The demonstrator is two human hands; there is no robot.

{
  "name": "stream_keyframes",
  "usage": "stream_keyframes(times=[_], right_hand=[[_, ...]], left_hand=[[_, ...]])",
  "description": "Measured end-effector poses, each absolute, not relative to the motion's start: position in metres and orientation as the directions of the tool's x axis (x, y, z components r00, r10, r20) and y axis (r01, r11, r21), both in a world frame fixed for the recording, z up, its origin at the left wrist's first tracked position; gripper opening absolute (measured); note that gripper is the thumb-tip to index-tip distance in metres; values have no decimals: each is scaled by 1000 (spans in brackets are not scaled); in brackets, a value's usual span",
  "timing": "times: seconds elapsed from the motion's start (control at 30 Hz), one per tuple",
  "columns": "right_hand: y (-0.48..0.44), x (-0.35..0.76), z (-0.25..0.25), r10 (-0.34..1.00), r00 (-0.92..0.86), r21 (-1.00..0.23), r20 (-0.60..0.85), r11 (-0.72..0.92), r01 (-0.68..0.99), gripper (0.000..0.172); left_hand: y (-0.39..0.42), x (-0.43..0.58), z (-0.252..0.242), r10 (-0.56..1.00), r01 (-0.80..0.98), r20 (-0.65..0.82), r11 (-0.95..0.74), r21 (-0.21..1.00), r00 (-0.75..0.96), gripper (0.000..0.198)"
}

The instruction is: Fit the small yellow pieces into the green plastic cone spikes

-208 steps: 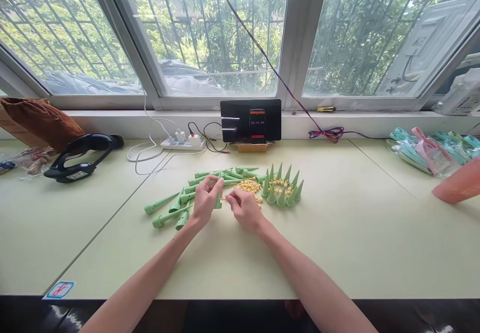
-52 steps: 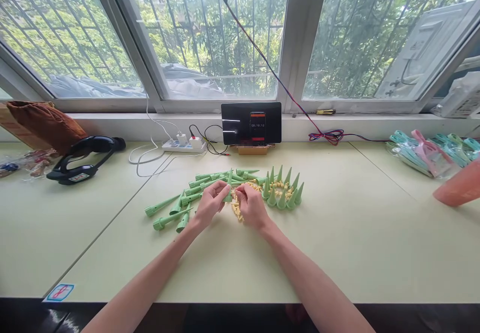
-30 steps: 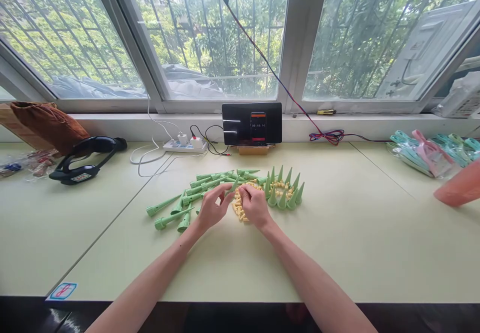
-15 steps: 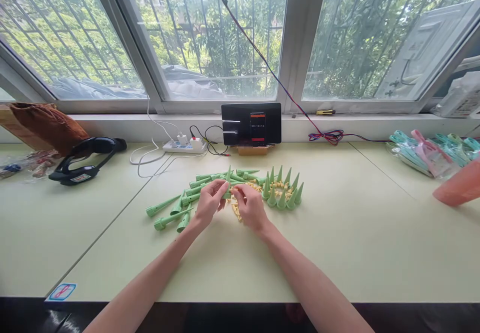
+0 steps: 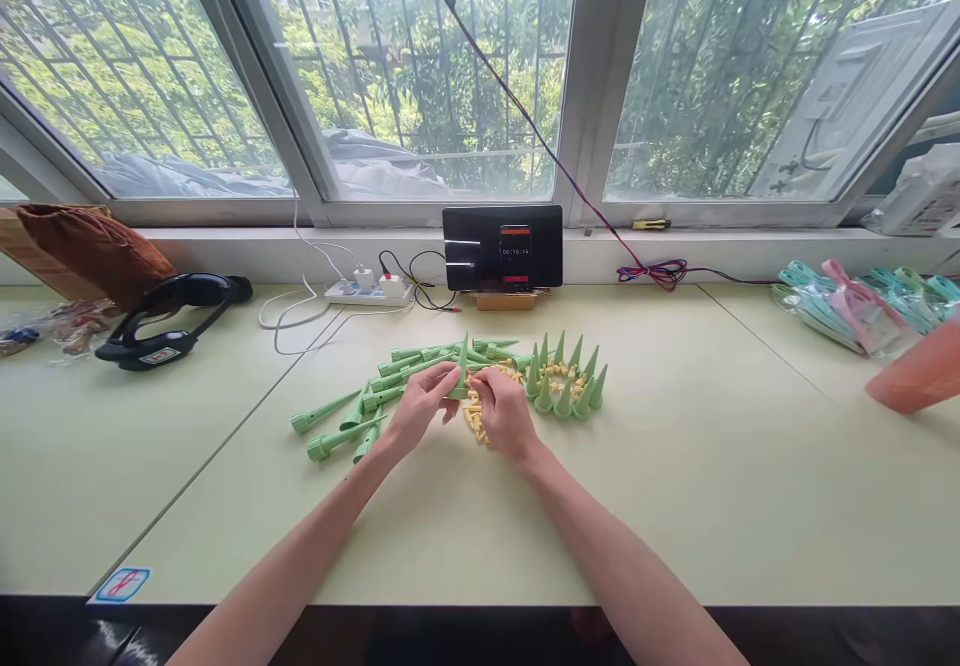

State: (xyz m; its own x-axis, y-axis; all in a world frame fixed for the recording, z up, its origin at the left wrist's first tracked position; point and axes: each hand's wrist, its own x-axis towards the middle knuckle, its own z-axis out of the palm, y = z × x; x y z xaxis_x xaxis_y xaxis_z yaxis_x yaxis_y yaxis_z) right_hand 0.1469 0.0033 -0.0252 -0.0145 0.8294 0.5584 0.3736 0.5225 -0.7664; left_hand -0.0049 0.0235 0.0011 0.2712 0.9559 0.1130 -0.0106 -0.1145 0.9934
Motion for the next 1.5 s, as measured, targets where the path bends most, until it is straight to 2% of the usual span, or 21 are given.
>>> stream_keyframes(times=[0.5, 0.87, 1.0, 1.1, 1.33, 1.5], right_hand=[[3, 148, -27, 858, -4, -780, 514, 469, 415, 35], [5, 147, -32, 863, 4, -772, 505, 450, 449, 40], [3, 147, -28, 877, 23, -792, 480, 422, 442, 39], [2, 147, -26, 875, 31, -793, 484, 423, 437, 29], [5, 148, -29, 804, -67, -693, 591, 549, 467, 24], [6, 149, -29, 799, -87, -689, 595, 562, 458, 22]], left_hand=[[23, 0, -7, 929, -50, 253, -248, 967, 270, 33], [23, 0, -9, 909, -36, 295, -298, 954, 294, 28], [22, 1, -6, 932, -8, 254, -260, 965, 258, 28], [22, 0, -4, 952, 5, 218, -224, 974, 216, 29], [26, -4, -3, 971, -30, 138, -135, 990, 193, 32], [24, -4, -2, 973, -4, 116, -118, 993, 200, 32]])
